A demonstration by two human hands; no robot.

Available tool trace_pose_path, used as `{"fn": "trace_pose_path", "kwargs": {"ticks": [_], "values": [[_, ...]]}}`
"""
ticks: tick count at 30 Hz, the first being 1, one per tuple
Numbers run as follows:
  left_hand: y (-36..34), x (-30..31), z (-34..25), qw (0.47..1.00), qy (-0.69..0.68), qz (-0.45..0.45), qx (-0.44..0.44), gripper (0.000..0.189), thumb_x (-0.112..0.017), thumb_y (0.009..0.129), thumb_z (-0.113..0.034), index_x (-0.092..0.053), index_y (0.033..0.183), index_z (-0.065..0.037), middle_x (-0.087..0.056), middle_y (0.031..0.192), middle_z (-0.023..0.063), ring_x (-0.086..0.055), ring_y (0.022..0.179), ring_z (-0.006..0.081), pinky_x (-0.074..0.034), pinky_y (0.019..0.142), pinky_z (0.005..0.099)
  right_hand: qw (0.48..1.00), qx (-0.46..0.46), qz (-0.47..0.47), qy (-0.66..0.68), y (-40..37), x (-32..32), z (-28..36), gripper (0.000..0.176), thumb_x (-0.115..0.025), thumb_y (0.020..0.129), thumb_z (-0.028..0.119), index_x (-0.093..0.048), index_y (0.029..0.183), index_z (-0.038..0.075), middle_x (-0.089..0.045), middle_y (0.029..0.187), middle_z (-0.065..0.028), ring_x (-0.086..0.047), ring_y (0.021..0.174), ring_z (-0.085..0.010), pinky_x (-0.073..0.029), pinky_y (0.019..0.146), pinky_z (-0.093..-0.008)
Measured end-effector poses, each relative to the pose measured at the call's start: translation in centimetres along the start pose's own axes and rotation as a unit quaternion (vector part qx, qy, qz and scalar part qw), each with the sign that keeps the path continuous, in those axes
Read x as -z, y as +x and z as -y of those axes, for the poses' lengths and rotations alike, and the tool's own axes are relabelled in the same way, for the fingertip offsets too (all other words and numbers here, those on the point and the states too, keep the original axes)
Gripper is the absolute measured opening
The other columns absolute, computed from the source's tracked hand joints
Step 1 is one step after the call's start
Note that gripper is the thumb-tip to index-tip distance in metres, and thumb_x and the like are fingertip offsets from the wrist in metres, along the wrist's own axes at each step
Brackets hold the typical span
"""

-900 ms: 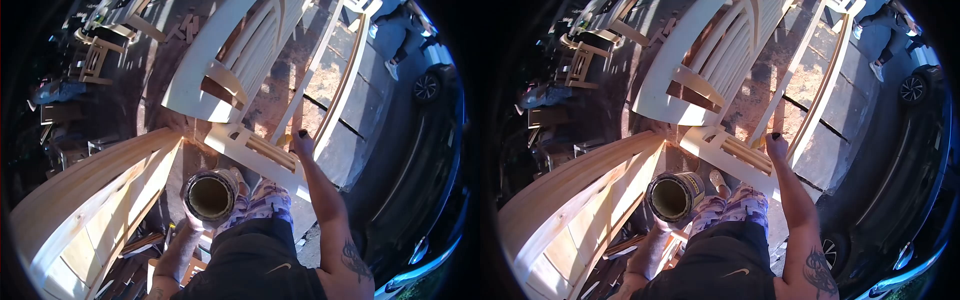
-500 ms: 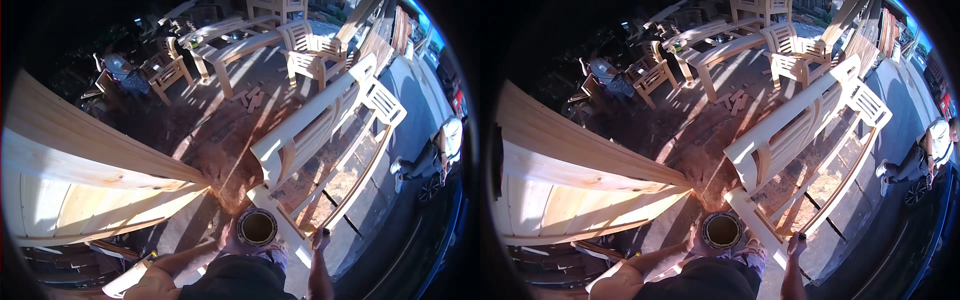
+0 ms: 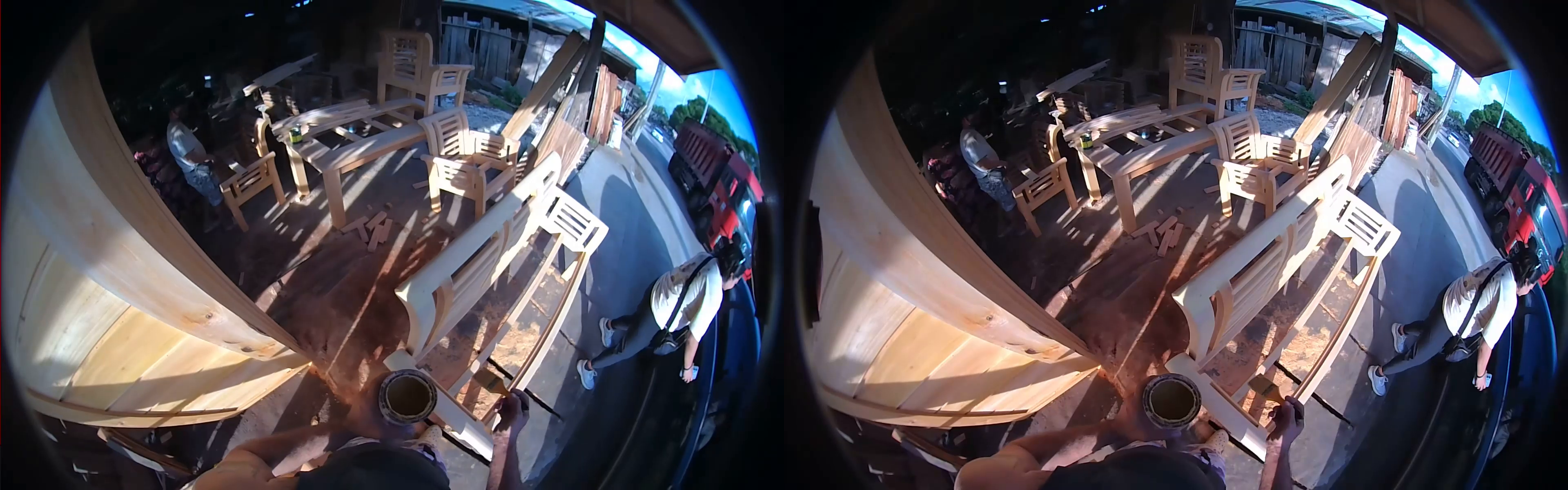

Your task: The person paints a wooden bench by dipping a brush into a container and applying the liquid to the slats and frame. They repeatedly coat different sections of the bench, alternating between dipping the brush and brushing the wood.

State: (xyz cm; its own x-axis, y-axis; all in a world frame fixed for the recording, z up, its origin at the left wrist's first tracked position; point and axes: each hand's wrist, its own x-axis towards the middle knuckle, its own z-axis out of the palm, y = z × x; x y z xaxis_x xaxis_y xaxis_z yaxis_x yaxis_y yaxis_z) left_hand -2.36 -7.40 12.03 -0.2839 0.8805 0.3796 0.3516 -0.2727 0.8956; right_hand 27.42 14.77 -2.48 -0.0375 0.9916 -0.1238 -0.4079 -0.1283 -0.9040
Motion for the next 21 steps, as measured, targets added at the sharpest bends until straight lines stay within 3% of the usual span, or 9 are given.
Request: {"fn": "trace_pose_path", "kwargs": {"ticks": [4, 6, 10, 11, 13, 14, 16, 18, 21], "values": [[-0.1, 0.2, 0.4, 0.999, -0.026, 0.020, -0.029, 0.111, -0.101, 0.069, -0.025, -0.032, 0.153, 0.000, -0.066, 0.137, 0.0171, -0.068, 0.125, 0.0271, -0.054, 0.108, 0.0430, 0.991, 0.062, 0.109, -0.043, -0.5, -14.1, 11.0, 0.023, -0.064, 0.102, 0.013, -0.065, 0.123, 0.002, -0.069, 0.090, -0.0079, -0.066, 0.075, -0.0156, -0.057, 0.073, -0.0303], [-1.2, -0.5, 0.2, 0.999, -0.026, -0.038, -0.017, 0.111, -0.101, 0.069, -0.024, -0.031, 0.153, 0.000, -0.065, 0.137, 0.0173, -0.068, 0.124, 0.0270, -0.055, 0.107, 0.0427, 0.972, 0.142, 0.178, -0.062, 0.3, -20.6, 14.3, 0.023, -0.064, 0.103, 0.016, -0.066, 0.122, 0.003, -0.070, 0.093, -0.0078, -0.067, 0.082, -0.0158, -0.056, 0.077, -0.0321], [-2.3, -1.6, -0.7, 0.996, -0.035, -0.079, -0.001, 0.111, -0.101, 0.069, -0.022, -0.031, 0.153, 0.000, -0.065, 0.138, 0.0176, -0.068, 0.124, 0.0267, -0.056, 0.106, 0.0420, 0.932, 0.247, 0.257, -0.068, 1.4, -33.8, 20.4, 0.022, -0.067, 0.103, 0.007, -0.073, 0.124, 0.004, -0.064, 0.092, 0.0006, -0.056, 0.076, -0.0050, -0.046, 0.069, -0.0230], [-2.2, -1.9, -1.0, 0.997, -0.037, -0.074, -0.001, 0.111, -0.101, 0.069, -0.021, -0.031, 0.153, 0.000, -0.065, 0.137, 0.0177, -0.067, 0.124, 0.0266, -0.056, 0.106, 0.0419, 0.923, 0.288, 0.247, -0.067, 2.6, -37.1, 21.0, 0.022, -0.068, 0.102, 0.008, -0.073, 0.123, 0.005, -0.064, 0.089, 0.0014, -0.053, 0.075, -0.0032, -0.044, 0.067, -0.0227], [-2.2, -2.8, -1.6, 0.997, -0.038, -0.071, 0.004, 0.110, -0.100, 0.069, -0.020, -0.031, 0.153, 0.000, -0.064, 0.137, 0.0178, -0.067, 0.124, 0.0265, -0.056, 0.105, 0.0416, 0.906, 0.343, 0.229, -0.095, 4.4, -41.8, 22.8, 0.021, -0.071, 0.100, 0.012, -0.073, 0.121, 0.009, -0.071, 0.088, -0.0057, -0.060, 0.077, -0.0094, -0.051, 0.070, -0.0287], [-2.1, -3.4, -1.8, 0.997, -0.038, -0.070, 0.005, 0.110, -0.100, 0.069, -0.020, -0.032, 0.153, 0.000, -0.064, 0.137, 0.0179, -0.067, 0.124, 0.0264, -0.056, 0.105, 0.0415, 0.904, 0.353, 0.211, -0.118, 4.6, -43.1, 24.1, 0.021, -0.072, 0.099, 0.013, -0.074, 0.120, 0.010, -0.073, 0.088, -0.0086, -0.063, 0.077, -0.0120, -0.053, 0.072, -0.0311], [-2.0, -4.3, -2.2, 0.997, -0.037, -0.069, 0.008, 0.110, -0.100, 0.069, -0.019, -0.032, 0.153, -0.001, -0.064, 0.137, 0.0180, -0.067, 0.124, 0.0263, -0.056, 0.105, 0.0412, 0.937, 0.248, 0.218, -0.110, 3.5, -43.0, 27.0, 0.020, -0.072, 0.098, 0.016, -0.074, 0.118, 0.012, -0.076, 0.092, -0.0114, -0.067, 0.079, -0.0165, -0.055, 0.075, -0.0346], [-1.9, -5.1, -2.4, 0.997, -0.037, -0.067, 0.012, 0.109, -0.100, 0.069, -0.018, -0.032, 0.153, -0.001, -0.064, 0.137, 0.0182, -0.067, 0.124, 0.0261, -0.056, 0.105, 0.0409, 0.909, 0.337, 0.228, -0.088, 4.7, -40.1, 25.9, 0.020, -0.073, 0.097, 0.013, -0.075, 0.117, 0.011, -0.074, 0.087, -0.0089, -0.064, 0.075, -0.0130, -0.053, 0.072, -0.0316], [-0.9, -7.3, -2.5, 0.997, -0.060, -0.052, 0.019, 0.109, -0.100, 0.069, -0.016, -0.032, 0.153, -0.001, -0.064, 0.137, 0.0184, -0.067, 0.123, 0.0259, -0.057, 0.104, 0.0405, 0.927, 0.254, 0.275, -0.023, 3.3, -30.8, 24.7, 0.015, -0.075, 0.097, 0.010, -0.074, 0.111, 0.005, -0.062, 0.079, 0.0028, -0.054, 0.072, -0.0034, -0.046, 0.066, -0.0242]]}}
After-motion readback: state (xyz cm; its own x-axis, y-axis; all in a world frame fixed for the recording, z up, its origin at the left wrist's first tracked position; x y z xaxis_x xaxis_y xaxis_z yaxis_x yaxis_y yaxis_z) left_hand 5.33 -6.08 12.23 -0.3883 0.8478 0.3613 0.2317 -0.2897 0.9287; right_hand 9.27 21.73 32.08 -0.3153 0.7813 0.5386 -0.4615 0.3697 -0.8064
